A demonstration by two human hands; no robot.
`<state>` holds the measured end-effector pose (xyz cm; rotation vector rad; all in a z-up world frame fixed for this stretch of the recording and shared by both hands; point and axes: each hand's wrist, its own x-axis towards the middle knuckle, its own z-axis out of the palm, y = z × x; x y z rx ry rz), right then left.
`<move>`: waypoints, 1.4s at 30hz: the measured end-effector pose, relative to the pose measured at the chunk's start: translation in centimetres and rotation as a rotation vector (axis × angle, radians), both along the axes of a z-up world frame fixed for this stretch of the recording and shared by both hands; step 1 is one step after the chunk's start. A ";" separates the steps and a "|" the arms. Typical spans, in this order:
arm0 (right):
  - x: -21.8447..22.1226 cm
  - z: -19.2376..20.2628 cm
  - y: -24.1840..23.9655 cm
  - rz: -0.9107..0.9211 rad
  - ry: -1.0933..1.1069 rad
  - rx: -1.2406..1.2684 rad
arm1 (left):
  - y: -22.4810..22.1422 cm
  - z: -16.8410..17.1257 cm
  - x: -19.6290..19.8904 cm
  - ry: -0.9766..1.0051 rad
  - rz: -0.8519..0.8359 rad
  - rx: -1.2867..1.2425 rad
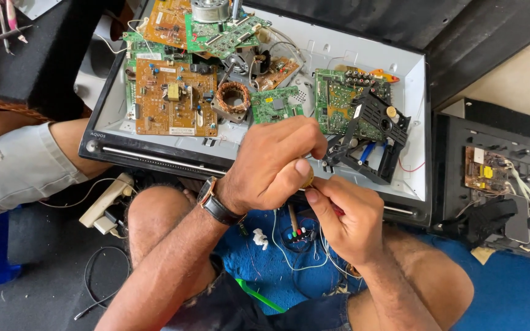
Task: Disassembling a small motor unit from an electronic device using a screwdriver
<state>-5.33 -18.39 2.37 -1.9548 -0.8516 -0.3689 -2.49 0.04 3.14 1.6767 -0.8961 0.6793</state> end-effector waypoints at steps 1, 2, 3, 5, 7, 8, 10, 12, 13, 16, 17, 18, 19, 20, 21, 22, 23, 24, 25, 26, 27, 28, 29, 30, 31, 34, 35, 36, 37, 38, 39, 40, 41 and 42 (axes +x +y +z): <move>0.0 0.0 -0.1 -0.001 0.000 0.000 | -0.1 -0.1 0.0 0.000 -0.001 0.000; -0.1 -0.1 -0.1 -0.007 0.002 0.004 | -0.2 -0.2 -0.1 0.037 -0.015 -0.041; -0.1 -0.1 -0.2 -0.014 0.003 0.007 | -0.3 -0.3 -0.1 0.075 -0.030 -0.082; -0.1 -0.1 -0.1 -0.027 -0.014 0.010 | -0.3 -0.7 -0.1 0.109 -0.047 -0.114; -0.2 0.0 -0.1 -0.041 -0.030 0.011 | -0.5 -1.0 -0.1 0.144 -0.063 -0.146; -0.2 0.0 -0.1 -0.046 -0.034 0.016 | -0.5 -1.2 -0.1 0.172 -0.070 -0.168; -0.2 -0.1 0.0 -0.052 -0.039 0.022 | -0.5 -1.1 -0.2 0.200 -0.077 -0.188; -0.2 -0.1 -0.1 -0.067 -0.034 0.028 | -0.4 -0.7 -0.3 0.235 -0.040 -0.161; -0.1 0.1 0.0 -0.069 -0.033 0.028 | -0.5 -0.8 -0.4 0.236 -0.042 -0.160; 0.1 0.4 -0.1 -0.098 -0.061 0.015 | -1.0 -1.0 -0.5 0.282 0.017 -0.121; 0.1 0.4 -0.2 -0.118 -0.044 -0.004 | -1.1 -1.0 -0.5 0.337 0.024 -0.140; 0.2 0.3 -0.3 -0.139 -0.029 -0.024 | -1.3 -1.1 -0.4 0.392 0.029 -0.157; 0.2 0.4 -0.3 -0.141 -0.028 -0.023 | -1.4 -1.3 -0.3 0.392 0.027 -0.156; 0.1 0.5 -0.3 -0.154 -0.029 -0.033 | -1.6 -1.5 -0.1 0.414 0.015 -0.194; 0.1 0.5 -0.3 -0.166 -0.030 -0.043 | -1.7 -1.6 0.1 0.437 0.002 -0.231; 0.0 0.7 -0.2 -0.168 -0.029 -0.042 | -1.7 -1.8 0.2 0.438 0.001 -0.229; -0.1 0.9 -0.2 -0.176 -0.052 -0.065 | -1.8 -2.0 0.4 0.449 -0.007 -0.250; -0.2 1.1 -0.2 -0.184 -0.076 -0.087 | -1.8 -2.2 0.5 0.459 -0.014 -0.271; -0.1 1.0 -0.3 -0.186 -0.076 -0.085 | -1.8 -2.3 0.5 0.459 -0.015 -0.268; -0.1 1.0 -0.4 -0.204 -0.125 -0.139 | -1.8 -2.3 0.5 0.456 -0.003 -0.265; -0.1 0.9 -0.5 -0.221 -0.174 -0.193 | -1.8 -2.4 0.6 0.453 0.010 -0.261; -0.1 0.7 -0.6 -0.224 -0.172 -0.192 | -1.8 -2.4 0.5 0.455 0.008 -0.259; -0.1 0.5 -0.7 -0.253 -0.223 -0.252 | -1.8 -2.4 0.4 0.433 0.099 -0.186; -0.1 0.3 -0.7 -0.282 -0.274 -0.313 | -1.7 -2.4 0.4 0.408 0.190 -0.112; -0.2 -0.1 -0.7 -0.285 -0.273 -0.311 | -1.7 -2.5 0.5 0.408 0.188 -0.109; -0.5 -0.6 -0.5 -0.327 -0.287 -0.345 | -1.8 -2.8 0.6 0.396 0.225 -0.059; -0.6 -0.5 -0.4 -0.330 -0.273 -0.337 | -1.8 -2.7 0.6 0.396 0.236 -0.039; -0.7 -0.3 -0.3 -0.332 -0.259 -0.329 | -1.9 -2.7 0.6 0.397 0.247 -0.021; -0.9 -0.4 -0.2 -0.334 -0.258 -0.330 | -1.9 -2.7 0.6 0.397 0.246 -0.020; -1.0 -0.4 -0.2 -0.338 -0.224 -0.317 | -2.0 -2.8 0.7 0.400 0.243 -0.018; -1.2 -0.5 -0.1 -0.342 -0.189 -0.304 | -2.0 -2.8 0.7 0.403 0.241 -0.016; -1.2 -0.6 -0.1 -0.342 -0.187 -0.305 | -1.9 -2.7 0.7 0.405 0.240 -0.016; -1.3 -0.7 -0.2 -0.327 -0.110 -0.286 | -1.9 -2.6 0.7 0.405 0.220 -0.008; -1.3 -0.8 -0.2 -0.311 -0.034 -0.266 | -1.8 -2.5 0.7 0.402 0.201 0.000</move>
